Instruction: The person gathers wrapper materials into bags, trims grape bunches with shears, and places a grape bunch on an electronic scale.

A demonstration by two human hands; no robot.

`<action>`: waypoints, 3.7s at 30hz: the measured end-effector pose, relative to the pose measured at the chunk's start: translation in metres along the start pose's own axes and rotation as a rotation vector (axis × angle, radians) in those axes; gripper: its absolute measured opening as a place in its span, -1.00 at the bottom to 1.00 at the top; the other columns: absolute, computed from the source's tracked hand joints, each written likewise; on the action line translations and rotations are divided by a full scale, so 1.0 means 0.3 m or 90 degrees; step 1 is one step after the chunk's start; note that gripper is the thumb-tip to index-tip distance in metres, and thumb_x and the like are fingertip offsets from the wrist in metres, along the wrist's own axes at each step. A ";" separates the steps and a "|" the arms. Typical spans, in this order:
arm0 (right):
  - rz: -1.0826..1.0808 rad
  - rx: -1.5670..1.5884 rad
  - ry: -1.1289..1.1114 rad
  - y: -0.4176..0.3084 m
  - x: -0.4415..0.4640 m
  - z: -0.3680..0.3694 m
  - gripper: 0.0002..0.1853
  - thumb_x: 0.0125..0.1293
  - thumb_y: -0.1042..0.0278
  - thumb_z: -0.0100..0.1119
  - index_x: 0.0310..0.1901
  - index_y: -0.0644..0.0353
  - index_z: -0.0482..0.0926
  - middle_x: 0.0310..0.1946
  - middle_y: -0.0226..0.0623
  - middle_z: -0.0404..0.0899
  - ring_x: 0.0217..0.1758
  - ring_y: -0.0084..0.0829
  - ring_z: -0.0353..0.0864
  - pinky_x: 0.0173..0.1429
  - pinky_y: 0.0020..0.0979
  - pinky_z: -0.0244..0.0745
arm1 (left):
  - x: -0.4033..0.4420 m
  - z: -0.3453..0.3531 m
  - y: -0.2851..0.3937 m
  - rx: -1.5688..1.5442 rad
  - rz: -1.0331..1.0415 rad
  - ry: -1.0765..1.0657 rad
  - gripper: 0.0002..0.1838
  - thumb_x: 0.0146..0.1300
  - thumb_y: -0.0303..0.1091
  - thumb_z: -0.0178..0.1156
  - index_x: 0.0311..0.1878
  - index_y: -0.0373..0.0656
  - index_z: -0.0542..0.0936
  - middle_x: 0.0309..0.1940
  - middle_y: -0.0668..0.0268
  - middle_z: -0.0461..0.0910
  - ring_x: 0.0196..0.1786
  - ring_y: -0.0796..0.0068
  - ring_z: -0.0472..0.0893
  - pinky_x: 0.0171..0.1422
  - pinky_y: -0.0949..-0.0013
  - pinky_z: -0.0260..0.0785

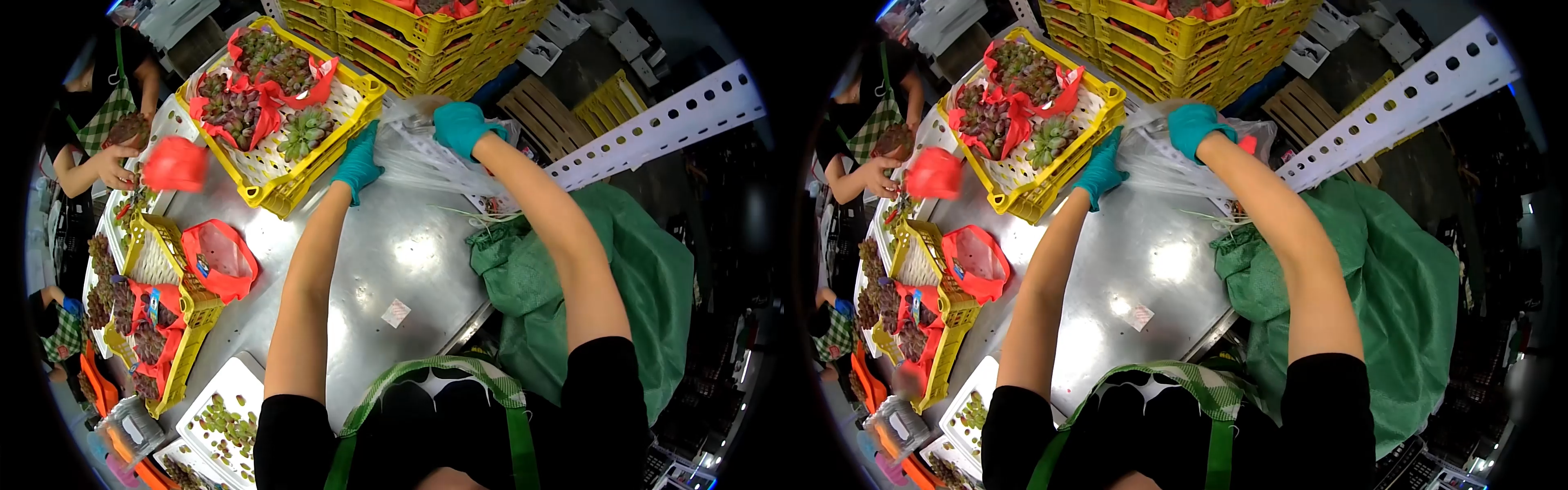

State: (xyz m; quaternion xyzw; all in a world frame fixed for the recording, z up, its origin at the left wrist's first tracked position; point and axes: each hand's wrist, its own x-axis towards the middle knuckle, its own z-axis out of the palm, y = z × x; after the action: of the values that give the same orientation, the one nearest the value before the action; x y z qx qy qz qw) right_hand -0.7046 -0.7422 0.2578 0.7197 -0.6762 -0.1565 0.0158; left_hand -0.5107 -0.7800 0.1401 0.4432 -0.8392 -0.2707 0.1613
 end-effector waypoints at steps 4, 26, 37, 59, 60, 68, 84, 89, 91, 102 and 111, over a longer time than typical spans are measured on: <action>0.001 -0.057 0.061 0.024 0.090 0.004 -0.82 0.00 0.27 0.13 -0.44 0.18 0.62 -0.48 -0.15 0.59 -0.43 -0.18 0.59 -0.42 -0.22 0.45 | -0.011 -0.023 0.024 0.001 -0.019 -0.013 0.07 -0.26 -0.41 0.37 0.35 -0.07 -0.05 0.28 0.01 0.05 0.32 0.02 0.04 0.40 0.26 -0.10; -0.121 -0.114 0.115 -0.076 0.525 0.002 -0.93 -0.08 0.47 0.11 -0.55 0.15 0.61 -0.57 -0.23 0.57 -0.52 -0.24 0.56 -0.51 -0.24 0.41 | -0.077 0.061 0.088 0.052 0.225 0.123 -0.39 0.06 -0.39 0.09 0.23 -0.19 0.20 0.20 0.06 0.22 0.18 0.08 0.26 0.30 0.12 0.02; 0.228 0.389 0.554 -0.217 0.163 0.078 -0.52 0.01 0.47 0.08 0.04 0.21 0.32 -0.08 -0.06 0.38 0.02 -0.10 0.37 -0.02 -0.18 0.32 | -0.528 -0.048 0.261 -0.051 0.061 0.179 -0.43 0.09 -0.42 0.12 0.21 -0.22 0.25 0.19 0.04 0.24 0.22 0.08 0.25 0.27 0.24 0.08; 0.035 0.481 -0.113 0.192 0.649 0.680 -0.57 0.14 0.17 -0.05 0.04 0.13 0.38 0.06 -0.15 0.37 0.07 -0.15 0.38 0.08 -0.24 0.30 | -0.729 0.195 0.294 0.077 0.031 0.085 -0.49 -0.04 -0.33 0.17 0.06 -0.18 0.41 0.08 0.08 0.37 0.04 0.07 0.40 0.11 0.07 0.21; 0.020 0.501 -0.118 0.200 0.683 0.662 -0.55 0.14 0.16 -0.04 0.07 0.12 0.35 0.09 -0.17 0.35 0.10 -0.16 0.37 0.10 -0.24 0.28 | -0.720 0.194 0.288 0.081 0.026 0.080 -0.51 -0.03 -0.33 0.16 0.05 -0.19 0.42 0.07 0.08 0.38 0.03 0.08 0.41 0.10 0.08 0.22; 0.063 0.066 0.121 0.164 0.861 0.358 -0.51 0.13 0.31 -0.14 0.13 0.27 0.32 0.18 -0.08 0.25 0.32 -0.17 0.09 0.35 -0.06 -0.12 | -0.687 0.178 0.302 0.085 0.024 0.077 -0.55 -0.08 -0.38 0.14 -0.03 -0.27 0.44 0.00 0.06 0.41 -0.08 0.09 0.44 0.00 0.10 0.29; 0.152 0.894 0.435 0.224 0.799 0.521 -0.58 0.29 0.25 -0.11 0.16 0.19 0.28 -0.21 -0.24 0.47 -0.19 -0.38 0.40 -0.04 -0.40 0.33 | -0.771 0.174 0.281 0.022 0.012 0.109 -0.52 0.09 -0.33 0.08 0.13 -0.17 0.34 0.18 0.14 0.26 0.18 0.14 0.29 0.27 0.12 0.09; 0.075 0.878 0.752 -0.143 0.332 -0.038 -0.52 0.22 0.40 0.04 0.16 0.31 0.23 -0.02 -0.20 0.39 0.01 -0.37 0.38 0.07 -0.37 0.30 | -0.793 0.220 0.248 0.025 0.019 0.169 -0.52 0.07 -0.34 0.08 0.11 -0.17 0.35 0.17 0.14 0.27 0.17 0.15 0.31 0.27 0.13 0.10; -0.227 1.147 0.609 -0.455 0.068 -0.244 -0.45 0.16 0.46 0.13 0.19 0.26 0.21 0.16 -0.27 0.24 0.12 -0.45 0.29 0.11 -0.42 0.28 | -0.813 0.211 0.249 0.009 0.025 0.160 -0.55 0.07 -0.31 0.09 0.08 -0.17 0.38 0.15 0.12 0.29 0.15 0.15 0.33 0.25 0.15 0.14; -0.346 0.292 0.177 -1.491 0.099 -0.098 0.39 -0.52 -0.26 0.43 0.35 -0.17 -0.32 0.35 -0.04 -0.32 0.34 0.18 -0.18 0.25 0.06 0.04 | -1.371 -0.203 0.265 -0.171 -0.095 0.208 -0.66 0.16 -0.30 0.07 0.00 -0.21 0.46 -0.07 0.09 0.48 -0.02 0.14 0.47 0.09 0.23 0.30; -0.408 0.433 0.086 -1.415 0.113 0.064 -0.77 0.15 0.25 -0.09 -0.47 0.14 0.53 -0.48 -0.08 0.55 -0.41 -0.15 0.54 -0.31 -0.14 0.40 | -1.732 -0.301 0.207 -0.323 -0.475 0.552 -0.74 0.16 -0.47 0.08 -0.05 -0.23 0.52 -0.13 0.20 0.54 -0.05 0.39 0.50 0.09 0.39 0.30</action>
State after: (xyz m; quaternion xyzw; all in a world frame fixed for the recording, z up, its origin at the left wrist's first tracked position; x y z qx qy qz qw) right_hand -0.2970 -0.7357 0.1333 0.8651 -0.4302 0.1239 -0.2261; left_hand -0.2169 -0.3475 0.2337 0.7237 -0.3960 -0.2951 0.4821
